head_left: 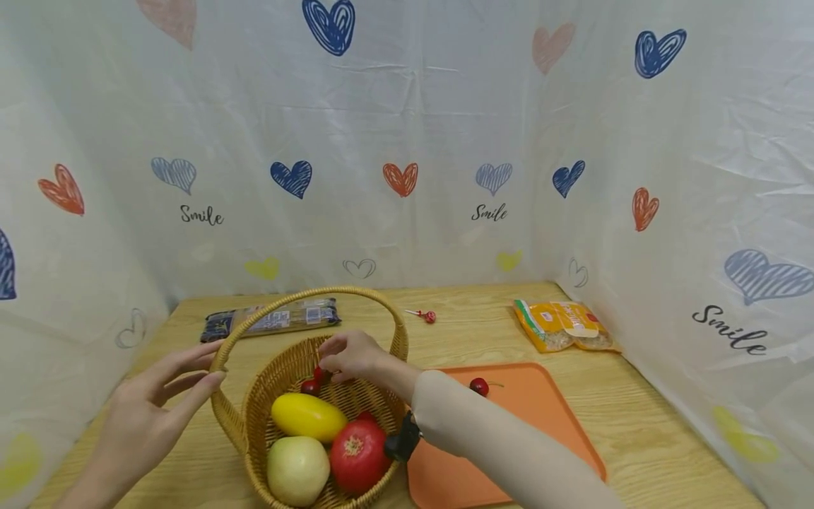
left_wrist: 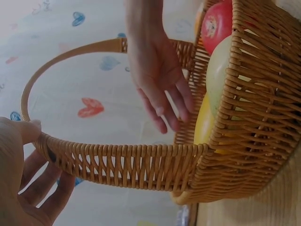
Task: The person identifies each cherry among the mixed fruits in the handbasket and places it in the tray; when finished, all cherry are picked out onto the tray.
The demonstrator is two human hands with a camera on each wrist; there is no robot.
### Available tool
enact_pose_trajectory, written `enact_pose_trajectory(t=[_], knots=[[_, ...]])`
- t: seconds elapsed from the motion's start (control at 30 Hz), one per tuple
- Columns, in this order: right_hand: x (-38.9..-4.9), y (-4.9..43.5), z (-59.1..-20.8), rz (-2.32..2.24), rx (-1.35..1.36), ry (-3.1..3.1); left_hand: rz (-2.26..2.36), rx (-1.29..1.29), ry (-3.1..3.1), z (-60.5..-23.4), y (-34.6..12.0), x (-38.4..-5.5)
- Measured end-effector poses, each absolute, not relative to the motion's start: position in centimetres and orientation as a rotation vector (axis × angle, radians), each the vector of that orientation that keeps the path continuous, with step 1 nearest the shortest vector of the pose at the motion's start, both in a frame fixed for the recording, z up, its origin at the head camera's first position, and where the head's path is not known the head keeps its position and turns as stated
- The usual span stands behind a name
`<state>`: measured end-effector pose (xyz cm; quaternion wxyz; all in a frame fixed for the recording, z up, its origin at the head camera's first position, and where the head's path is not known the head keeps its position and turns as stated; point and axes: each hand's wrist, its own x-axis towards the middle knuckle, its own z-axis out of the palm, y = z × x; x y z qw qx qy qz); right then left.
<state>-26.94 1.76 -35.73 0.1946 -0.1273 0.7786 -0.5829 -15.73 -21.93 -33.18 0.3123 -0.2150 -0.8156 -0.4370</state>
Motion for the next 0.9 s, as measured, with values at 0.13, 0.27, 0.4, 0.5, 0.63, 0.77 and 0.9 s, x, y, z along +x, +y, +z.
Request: enact_pose_trajectory(t=[0.13,0.27,0.4,0.5,0.63,0.77,0.9], knots=[[-27.0,1.1,-35.9,-1.628,-0.342,2.227,-1.154,-0.567,-2.154,-33.2,-22.0,-15.6],[-27.0,0.6,-36.0,-1.598,-0.348,2.27,-1.148,-0.575,-2.154,-33.1,-21.9,-15.7],[-26.9,0.2,-36.3,-1.578,-0.338,2.272,-1.15,-0.586,-2.153,-33.0,-21.9,-15.7],[-27.0,0.0,-36.5,-1.57,-0.325,2.267,-1.148,-0.594,-2.152,-32.9,-21.8,-15.8],[-27.1,-0.2,-36.8,-1.566,-0.314,2.277,-1.145,-0.598,-2.148,-32.8,-21.7,-15.8],[-27.1,-0.5,-37.2,-1.527,-0.319,2.32,-1.146,-0.598,-2.142,-32.8,-21.6,-15.7],[-27.1,-0.8,-37.6,-1.48,-0.312,2.347,-1.141,-0.593,-2.143,-32.8,-21.6,-15.7]])
